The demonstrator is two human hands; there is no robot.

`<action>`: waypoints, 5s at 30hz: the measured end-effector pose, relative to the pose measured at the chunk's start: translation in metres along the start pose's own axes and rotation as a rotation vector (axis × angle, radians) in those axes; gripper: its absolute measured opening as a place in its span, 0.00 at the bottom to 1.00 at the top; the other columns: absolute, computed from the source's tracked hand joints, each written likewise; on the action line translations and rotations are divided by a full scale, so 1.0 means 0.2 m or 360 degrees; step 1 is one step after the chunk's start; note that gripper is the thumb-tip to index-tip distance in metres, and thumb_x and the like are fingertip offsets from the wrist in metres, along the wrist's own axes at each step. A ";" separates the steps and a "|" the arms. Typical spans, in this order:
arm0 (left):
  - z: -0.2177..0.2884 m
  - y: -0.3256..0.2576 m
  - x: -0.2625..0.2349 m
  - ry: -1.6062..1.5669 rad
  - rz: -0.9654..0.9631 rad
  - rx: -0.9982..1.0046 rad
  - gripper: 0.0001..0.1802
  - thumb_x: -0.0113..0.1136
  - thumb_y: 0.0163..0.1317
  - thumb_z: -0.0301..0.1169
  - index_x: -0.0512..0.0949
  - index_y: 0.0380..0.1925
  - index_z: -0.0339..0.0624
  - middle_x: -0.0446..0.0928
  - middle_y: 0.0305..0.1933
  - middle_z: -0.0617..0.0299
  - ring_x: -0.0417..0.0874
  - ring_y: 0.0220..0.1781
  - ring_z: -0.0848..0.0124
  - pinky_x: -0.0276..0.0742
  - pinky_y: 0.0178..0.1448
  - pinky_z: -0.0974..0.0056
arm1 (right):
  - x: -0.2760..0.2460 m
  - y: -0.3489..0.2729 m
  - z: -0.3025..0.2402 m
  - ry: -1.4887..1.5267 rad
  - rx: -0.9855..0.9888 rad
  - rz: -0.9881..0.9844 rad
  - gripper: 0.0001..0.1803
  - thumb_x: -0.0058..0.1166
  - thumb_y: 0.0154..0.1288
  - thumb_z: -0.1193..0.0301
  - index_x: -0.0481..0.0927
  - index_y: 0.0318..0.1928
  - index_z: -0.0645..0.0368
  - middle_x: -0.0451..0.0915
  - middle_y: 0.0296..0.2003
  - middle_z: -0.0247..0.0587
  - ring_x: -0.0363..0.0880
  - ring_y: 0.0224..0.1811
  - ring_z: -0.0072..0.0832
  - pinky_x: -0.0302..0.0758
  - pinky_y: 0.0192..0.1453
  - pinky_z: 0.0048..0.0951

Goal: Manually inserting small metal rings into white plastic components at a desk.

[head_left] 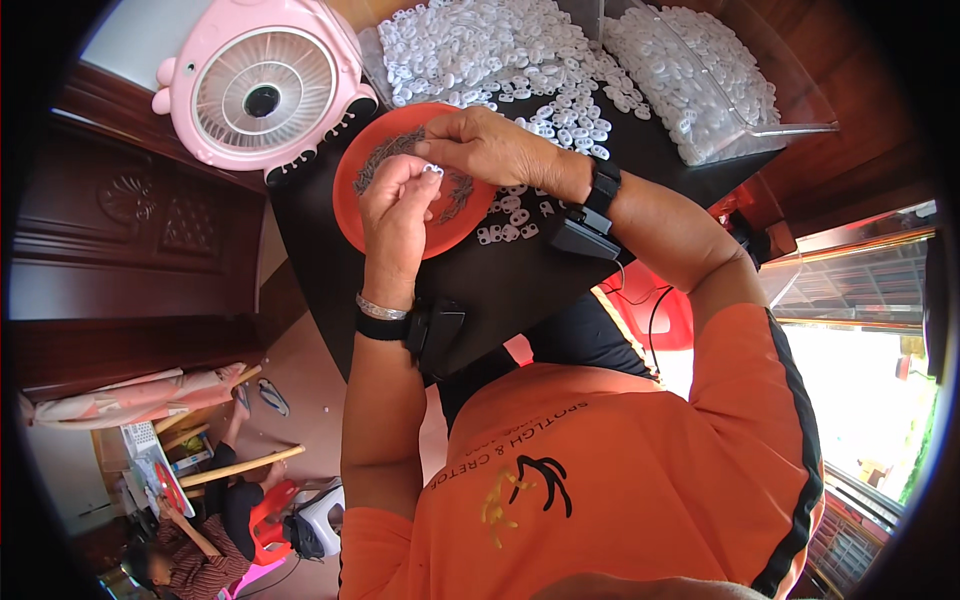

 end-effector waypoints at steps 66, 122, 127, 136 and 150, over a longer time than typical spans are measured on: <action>0.00 -0.01 0.01 -0.0026 -0.0142 0.0002 0.08 0.51 0.62 0.30 0.71 0.26 0.40 0.67 0.20 0.70 0.67 0.20 0.83 0.61 0.23 0.76 | -0.08 -0.05 -0.13 -0.0222 -0.0397 -0.0372 0.09 0.49 0.63 0.67 0.74 0.32 0.61 0.76 0.24 0.40 0.76 0.27 0.33 0.70 0.34 0.32; -0.06 0.01 0.02 -0.0742 -0.0096 -0.0229 0.08 0.47 0.64 0.30 0.72 0.35 0.38 0.80 0.35 0.56 0.79 0.30 0.73 0.71 0.31 0.73 | -0.06 0.02 0.01 0.0792 0.0002 -0.0224 0.08 0.55 0.61 0.78 0.80 0.42 0.65 0.80 0.32 0.31 0.76 0.35 0.16 0.74 0.42 0.19; -0.07 0.01 0.02 -0.0890 -0.0101 -0.0210 0.08 0.46 0.64 0.30 0.72 0.34 0.38 0.80 0.34 0.53 0.80 0.30 0.70 0.72 0.32 0.71 | -0.03 0.02 0.02 0.0721 -0.0075 -0.0185 0.06 0.56 0.61 0.77 0.79 0.39 0.65 0.80 0.32 0.32 0.76 0.35 0.16 0.74 0.42 0.19; -0.08 0.02 -0.03 -0.0918 0.0055 -0.0174 0.07 0.49 0.63 0.30 0.73 0.33 0.39 0.78 0.30 0.57 0.78 0.28 0.71 0.70 0.32 0.71 | -0.07 0.00 -0.01 0.0515 0.0150 -0.0302 0.07 0.58 0.59 0.76 0.78 0.37 0.64 0.80 0.29 0.32 0.78 0.31 0.17 0.75 0.37 0.19; -0.06 -0.02 0.01 -0.0549 0.0157 -0.0272 0.07 0.53 0.61 0.30 0.75 0.27 0.39 0.71 0.21 0.68 0.68 0.19 0.80 0.59 0.23 0.76 | -0.08 0.00 0.00 0.0768 0.0088 -0.0164 0.08 0.57 0.61 0.76 0.79 0.41 0.65 0.81 0.31 0.33 0.79 0.31 0.17 0.75 0.36 0.17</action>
Point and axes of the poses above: each hand's wrist, its own y-axis towards the middle knuckle, its own x-axis out of the palm, z = x × y, the point moved 5 cm from there along y, towards the middle knuckle
